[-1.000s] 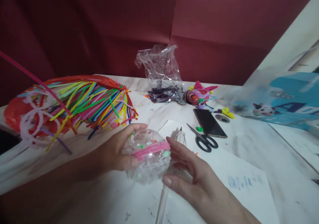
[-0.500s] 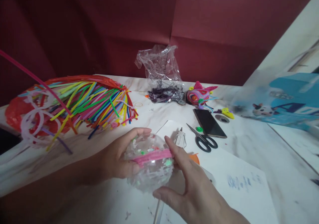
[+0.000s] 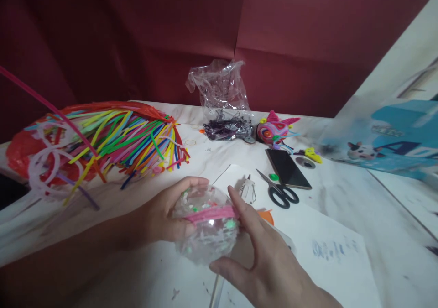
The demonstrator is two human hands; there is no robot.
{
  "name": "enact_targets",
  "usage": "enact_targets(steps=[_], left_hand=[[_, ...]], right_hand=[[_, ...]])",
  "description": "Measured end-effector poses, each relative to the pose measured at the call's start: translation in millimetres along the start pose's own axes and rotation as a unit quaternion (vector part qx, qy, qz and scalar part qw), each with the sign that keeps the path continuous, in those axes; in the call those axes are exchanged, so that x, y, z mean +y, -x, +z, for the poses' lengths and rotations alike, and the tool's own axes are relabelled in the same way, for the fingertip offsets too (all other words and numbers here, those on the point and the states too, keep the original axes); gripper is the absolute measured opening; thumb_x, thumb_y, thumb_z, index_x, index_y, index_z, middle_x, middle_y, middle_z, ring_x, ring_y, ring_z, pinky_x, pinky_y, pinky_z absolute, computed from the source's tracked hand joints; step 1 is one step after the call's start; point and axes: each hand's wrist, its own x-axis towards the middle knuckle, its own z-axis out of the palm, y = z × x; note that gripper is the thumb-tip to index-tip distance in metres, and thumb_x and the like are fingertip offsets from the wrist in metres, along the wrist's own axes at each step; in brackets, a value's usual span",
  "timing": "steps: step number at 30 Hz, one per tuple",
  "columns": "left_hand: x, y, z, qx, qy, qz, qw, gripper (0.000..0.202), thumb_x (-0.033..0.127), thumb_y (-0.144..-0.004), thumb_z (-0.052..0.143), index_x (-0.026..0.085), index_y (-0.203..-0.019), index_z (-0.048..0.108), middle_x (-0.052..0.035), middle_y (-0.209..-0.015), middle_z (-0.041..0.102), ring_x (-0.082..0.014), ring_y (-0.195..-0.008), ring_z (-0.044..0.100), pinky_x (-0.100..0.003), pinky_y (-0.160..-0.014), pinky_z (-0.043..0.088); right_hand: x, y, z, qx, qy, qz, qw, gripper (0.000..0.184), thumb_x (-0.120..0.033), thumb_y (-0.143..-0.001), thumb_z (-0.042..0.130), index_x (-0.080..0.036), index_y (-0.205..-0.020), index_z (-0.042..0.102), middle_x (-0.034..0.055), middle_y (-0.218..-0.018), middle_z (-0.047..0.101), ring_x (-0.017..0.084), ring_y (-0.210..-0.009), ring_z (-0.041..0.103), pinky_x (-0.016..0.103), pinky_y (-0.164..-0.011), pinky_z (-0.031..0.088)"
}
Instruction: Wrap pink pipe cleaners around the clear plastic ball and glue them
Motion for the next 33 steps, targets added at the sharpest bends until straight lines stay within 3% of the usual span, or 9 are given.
enact_targets(steps=[4,9,14,19,24,29,33], left_hand=[[0,-1,-1.9,-0.022,0.051,-0.033,0.998,0.067,0.024,-0.06,0.071,0.019,-0.121,0.043,-0.0059,-0.111,0.056,-0.0232,-0.096,0.056,-0.032,-0.077,0.044],[-2,-2,-0.7,-0.009,0.029,-0.033,0.999,0.07,0.028,-0.06,0.072,0.018,-0.122,0.043,-0.0104,-0.117,0.055,-0.0286,-0.1,0.056,-0.037,-0.078,0.045],[0,-1,-5.0,-0.026,0.026,-0.056,0.998,0.077,0.04,-0.064,0.074,0.016,-0.129,0.04,-0.0164,-0.13,0.051,-0.0351,-0.114,0.053,-0.041,-0.085,0.046],[3,2,-16.5,-0.062,0.089,-0.064,0.992,0.082,0.049,-0.072,0.067,0.013,-0.138,0.035,-0.0162,-0.143,0.043,-0.0313,-0.128,0.043,-0.041,-0.103,0.034],[2,3,-20.4,-0.071,0.09,-0.045,0.992,0.092,0.047,-0.066,0.075,0.012,-0.14,0.034,-0.0162,-0.136,0.051,-0.0316,-0.122,0.05,-0.038,-0.095,0.041],[6,4,-16.8,-0.063,0.102,-0.041,0.992,0.083,0.041,-0.063,0.077,0.014,-0.133,0.042,-0.0149,-0.128,0.057,-0.033,-0.118,0.052,-0.038,-0.09,0.043],[8,7,-13.9,-0.046,0.088,-0.059,0.993,0.081,0.038,-0.06,0.079,0.016,-0.13,0.044,-0.014,-0.122,0.059,-0.0323,-0.112,0.054,-0.037,-0.083,0.044]], right_hand=[[1,0,-1,-0.011,-0.008,0.012,1.0,0.073,-0.045,-0.101,0.053,-0.025,-0.155,0.009,0.0058,-0.13,0.03,0.019,-0.116,0.039,0.024,-0.098,0.04],[3,0,2,-0.013,-0.033,0.018,0.999,0.073,-0.047,-0.1,0.057,-0.029,-0.155,0.012,0.0042,-0.131,0.029,0.019,-0.114,0.04,0.023,-0.097,0.04],[8,2,8,-0.006,-0.181,0.06,0.982,0.082,-0.055,-0.099,0.072,-0.028,-0.155,0.018,0.0051,-0.127,0.033,0.02,-0.11,0.044,0.016,-0.092,0.046],[9,1,6,-0.016,-0.33,0.087,0.94,0.085,-0.058,-0.096,0.079,-0.026,-0.153,0.023,0.0068,-0.131,0.028,0.021,-0.111,0.042,0.018,-0.094,0.047],[11,-1,0,-0.083,-0.396,0.109,0.908,0.092,-0.054,-0.095,0.083,-0.027,-0.152,0.016,0.0063,-0.136,0.019,0.023,-0.12,0.033,0.021,-0.1,0.043],[7,-4,0,-0.054,-0.397,0.146,0.905,0.11,-0.058,-0.087,0.089,-0.017,-0.154,0.013,0.0136,-0.135,0.021,0.027,-0.118,0.035,0.022,-0.097,0.046],[-2,-3,4,-0.042,-0.373,0.149,0.915,0.102,-0.059,-0.088,0.087,-0.022,-0.153,0.016,0.0087,-0.133,0.025,0.023,-0.119,0.035,0.018,-0.098,0.044]])
